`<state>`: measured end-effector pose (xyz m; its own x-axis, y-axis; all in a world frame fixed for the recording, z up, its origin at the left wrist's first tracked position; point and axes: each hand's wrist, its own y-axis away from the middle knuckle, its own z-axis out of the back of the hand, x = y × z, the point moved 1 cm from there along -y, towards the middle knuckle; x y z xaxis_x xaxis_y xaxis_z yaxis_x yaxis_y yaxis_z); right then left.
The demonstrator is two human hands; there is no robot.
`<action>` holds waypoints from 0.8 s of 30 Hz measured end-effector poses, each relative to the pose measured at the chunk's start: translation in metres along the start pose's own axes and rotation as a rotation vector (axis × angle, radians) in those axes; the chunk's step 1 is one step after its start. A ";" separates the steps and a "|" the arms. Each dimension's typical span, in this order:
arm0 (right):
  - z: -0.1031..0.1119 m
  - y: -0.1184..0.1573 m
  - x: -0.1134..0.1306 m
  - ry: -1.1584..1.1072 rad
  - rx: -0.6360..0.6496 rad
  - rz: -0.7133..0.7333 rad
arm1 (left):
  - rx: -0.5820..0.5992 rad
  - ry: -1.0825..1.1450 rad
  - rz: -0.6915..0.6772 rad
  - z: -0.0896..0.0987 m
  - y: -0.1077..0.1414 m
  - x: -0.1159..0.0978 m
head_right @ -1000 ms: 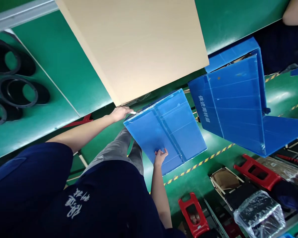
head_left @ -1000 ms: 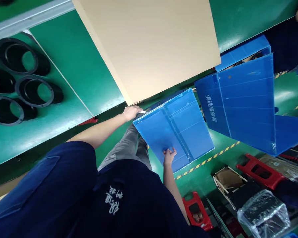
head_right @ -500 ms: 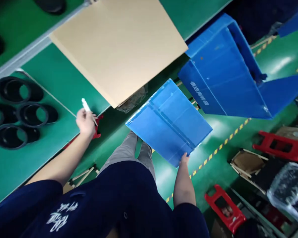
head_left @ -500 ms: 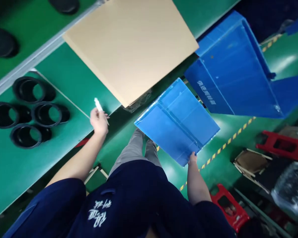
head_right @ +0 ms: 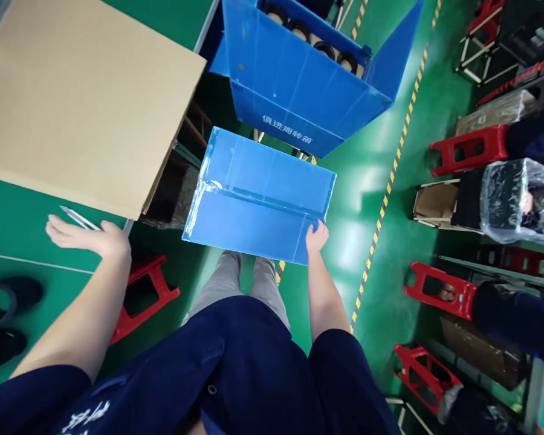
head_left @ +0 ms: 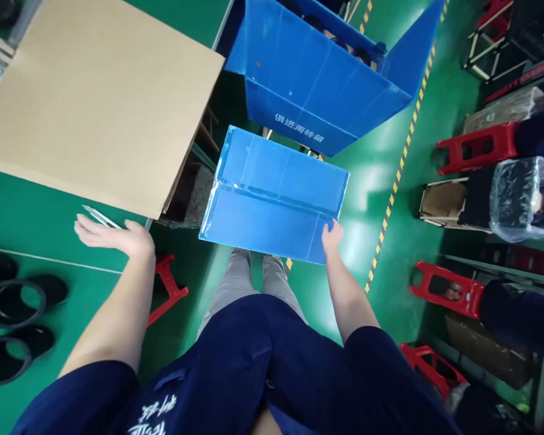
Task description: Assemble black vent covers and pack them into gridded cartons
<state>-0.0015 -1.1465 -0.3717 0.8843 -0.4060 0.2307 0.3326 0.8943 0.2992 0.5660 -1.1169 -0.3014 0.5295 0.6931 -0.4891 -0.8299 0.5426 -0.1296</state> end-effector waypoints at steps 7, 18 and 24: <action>-0.022 -0.024 0.055 0.003 0.150 0.116 | 0.470 0.074 -0.694 -0.019 0.119 -0.068; 0.029 -0.056 0.083 0.090 0.328 0.036 | 0.645 0.060 -0.791 -0.069 0.122 -0.172; 0.105 0.034 0.075 0.158 0.369 0.340 | 0.846 -0.009 -0.888 -0.052 0.059 -0.249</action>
<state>0.0421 -1.1664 -0.2473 0.9703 -0.0455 0.2376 -0.0943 0.8332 0.5448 0.3760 -1.2825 -0.2323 0.8569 -0.0732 -0.5103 0.1940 0.9629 0.1875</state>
